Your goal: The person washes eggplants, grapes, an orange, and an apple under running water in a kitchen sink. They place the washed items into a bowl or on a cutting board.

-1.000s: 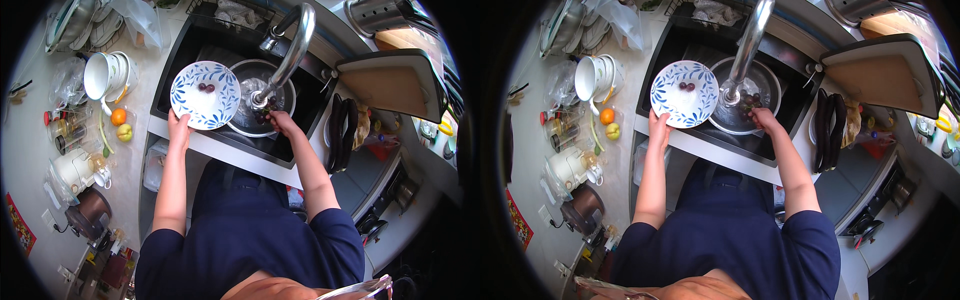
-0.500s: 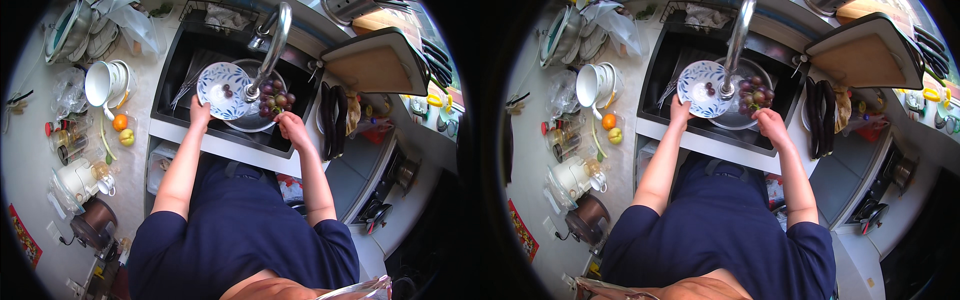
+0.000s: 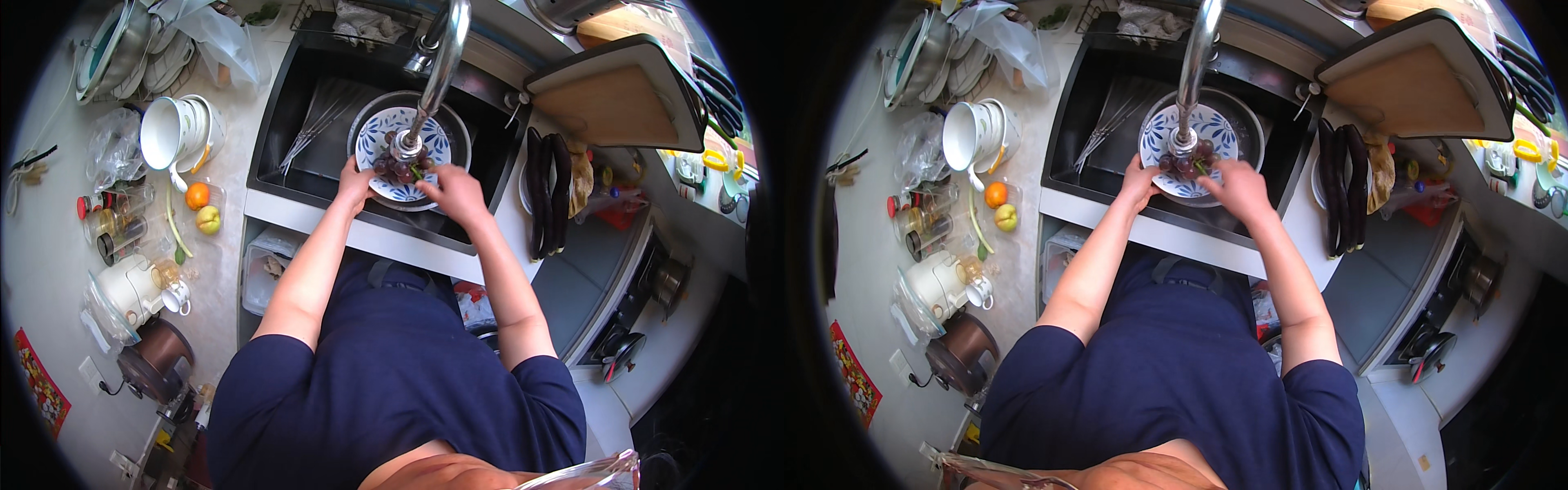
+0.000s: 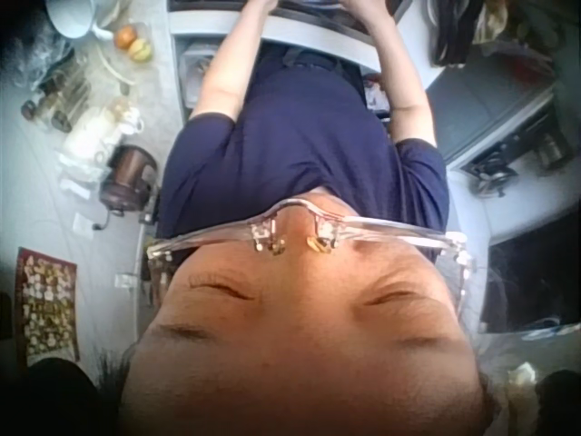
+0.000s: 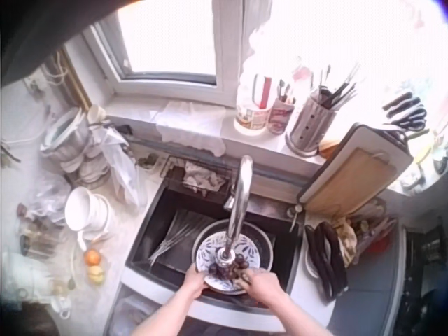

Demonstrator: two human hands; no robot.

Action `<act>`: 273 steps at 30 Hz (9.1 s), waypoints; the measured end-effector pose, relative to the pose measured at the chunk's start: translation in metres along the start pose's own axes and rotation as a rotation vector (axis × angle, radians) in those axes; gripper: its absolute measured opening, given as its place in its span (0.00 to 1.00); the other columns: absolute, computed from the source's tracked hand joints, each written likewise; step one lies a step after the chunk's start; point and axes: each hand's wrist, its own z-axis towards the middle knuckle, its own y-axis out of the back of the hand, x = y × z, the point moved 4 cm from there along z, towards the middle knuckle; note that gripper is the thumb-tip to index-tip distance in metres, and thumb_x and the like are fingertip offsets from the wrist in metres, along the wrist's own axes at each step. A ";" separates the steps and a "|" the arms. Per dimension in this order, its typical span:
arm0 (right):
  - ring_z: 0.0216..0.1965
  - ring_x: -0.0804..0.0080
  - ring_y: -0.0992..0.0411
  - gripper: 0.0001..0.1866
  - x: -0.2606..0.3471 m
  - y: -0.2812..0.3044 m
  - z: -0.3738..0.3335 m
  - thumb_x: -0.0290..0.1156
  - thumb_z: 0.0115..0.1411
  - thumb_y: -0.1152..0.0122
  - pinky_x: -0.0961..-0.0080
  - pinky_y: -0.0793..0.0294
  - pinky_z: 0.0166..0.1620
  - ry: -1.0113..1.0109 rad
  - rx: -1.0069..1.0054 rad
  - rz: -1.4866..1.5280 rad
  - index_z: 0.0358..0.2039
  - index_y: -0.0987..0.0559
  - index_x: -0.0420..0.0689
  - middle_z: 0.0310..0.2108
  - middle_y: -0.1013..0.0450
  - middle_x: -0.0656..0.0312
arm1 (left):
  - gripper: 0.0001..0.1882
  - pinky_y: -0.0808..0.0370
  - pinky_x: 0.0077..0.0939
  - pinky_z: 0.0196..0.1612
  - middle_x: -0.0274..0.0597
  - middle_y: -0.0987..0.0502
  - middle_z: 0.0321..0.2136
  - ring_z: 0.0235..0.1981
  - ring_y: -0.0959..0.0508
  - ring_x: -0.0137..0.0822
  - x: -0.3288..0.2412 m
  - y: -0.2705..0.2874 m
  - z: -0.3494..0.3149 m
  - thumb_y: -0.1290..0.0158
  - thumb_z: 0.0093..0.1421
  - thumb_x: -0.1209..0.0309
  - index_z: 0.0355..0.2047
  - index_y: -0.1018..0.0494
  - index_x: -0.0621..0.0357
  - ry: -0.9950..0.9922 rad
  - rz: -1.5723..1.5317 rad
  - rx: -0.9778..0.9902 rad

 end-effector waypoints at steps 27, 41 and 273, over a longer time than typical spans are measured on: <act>0.49 0.73 0.32 0.17 -0.027 -0.063 0.059 0.33 0.67 0.55 0.77 0.37 0.54 -0.105 -0.316 1.015 0.51 0.29 0.39 0.47 0.29 0.60 | 0.24 0.18 0.39 0.32 0.47 0.28 0.42 0.38 0.22 0.43 0.005 0.011 -0.027 0.56 0.53 0.83 0.52 0.39 0.58 0.050 0.057 -0.084; 0.39 0.81 0.31 0.13 0.001 -0.062 0.033 0.25 0.59 0.48 0.82 0.32 0.42 -0.332 -0.305 1.103 0.45 0.25 0.40 0.39 0.28 0.67 | 0.26 0.18 0.40 0.32 0.49 0.28 0.42 0.39 0.21 0.45 0.009 0.028 -0.051 0.56 0.52 0.84 0.54 0.40 0.58 0.004 -0.009 -0.093; 0.24 0.70 0.30 0.21 0.157 0.007 -0.007 0.23 0.44 0.32 0.75 0.28 0.29 0.558 -0.091 0.435 0.40 0.27 0.43 0.30 0.29 0.59 | 0.29 0.22 0.34 0.32 0.48 0.26 0.40 0.33 0.23 0.38 0.138 -0.036 0.068 0.47 0.47 0.79 0.53 0.34 0.59 0.058 -0.601 0.245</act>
